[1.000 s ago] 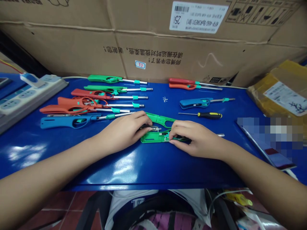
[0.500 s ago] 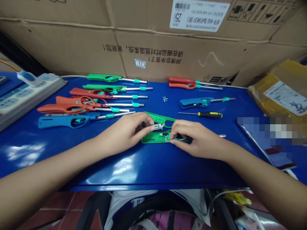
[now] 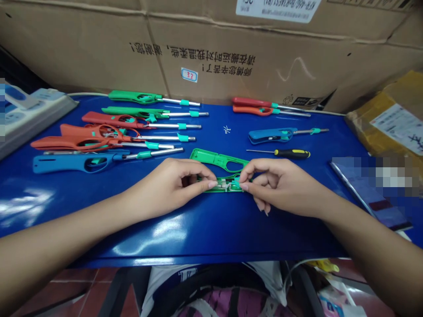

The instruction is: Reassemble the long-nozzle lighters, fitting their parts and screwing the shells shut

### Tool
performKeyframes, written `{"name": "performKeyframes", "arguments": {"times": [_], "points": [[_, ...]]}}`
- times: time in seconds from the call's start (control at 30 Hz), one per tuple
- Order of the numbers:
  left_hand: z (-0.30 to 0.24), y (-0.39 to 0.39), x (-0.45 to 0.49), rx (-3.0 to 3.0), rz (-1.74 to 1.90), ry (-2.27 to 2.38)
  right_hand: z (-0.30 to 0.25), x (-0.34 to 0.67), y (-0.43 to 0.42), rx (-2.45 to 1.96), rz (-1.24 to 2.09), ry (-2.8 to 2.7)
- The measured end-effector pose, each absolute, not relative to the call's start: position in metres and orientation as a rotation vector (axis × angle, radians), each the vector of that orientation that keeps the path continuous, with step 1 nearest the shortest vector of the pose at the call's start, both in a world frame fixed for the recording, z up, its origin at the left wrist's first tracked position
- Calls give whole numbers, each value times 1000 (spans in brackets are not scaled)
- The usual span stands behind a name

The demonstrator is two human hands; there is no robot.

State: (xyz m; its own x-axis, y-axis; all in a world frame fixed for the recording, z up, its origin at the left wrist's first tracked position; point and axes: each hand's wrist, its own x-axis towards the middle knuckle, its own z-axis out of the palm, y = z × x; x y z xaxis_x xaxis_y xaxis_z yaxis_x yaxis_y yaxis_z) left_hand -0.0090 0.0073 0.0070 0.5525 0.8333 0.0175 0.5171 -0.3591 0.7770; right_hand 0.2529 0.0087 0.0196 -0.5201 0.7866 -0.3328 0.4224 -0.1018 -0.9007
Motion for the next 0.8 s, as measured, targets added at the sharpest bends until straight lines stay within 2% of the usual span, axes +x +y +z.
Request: {"name": "performKeyframes", "arguments": {"times": [0.8], "points": [[8,3,-7,2060,625,1055,16,254,9,-1250,1458,-2104]]}}
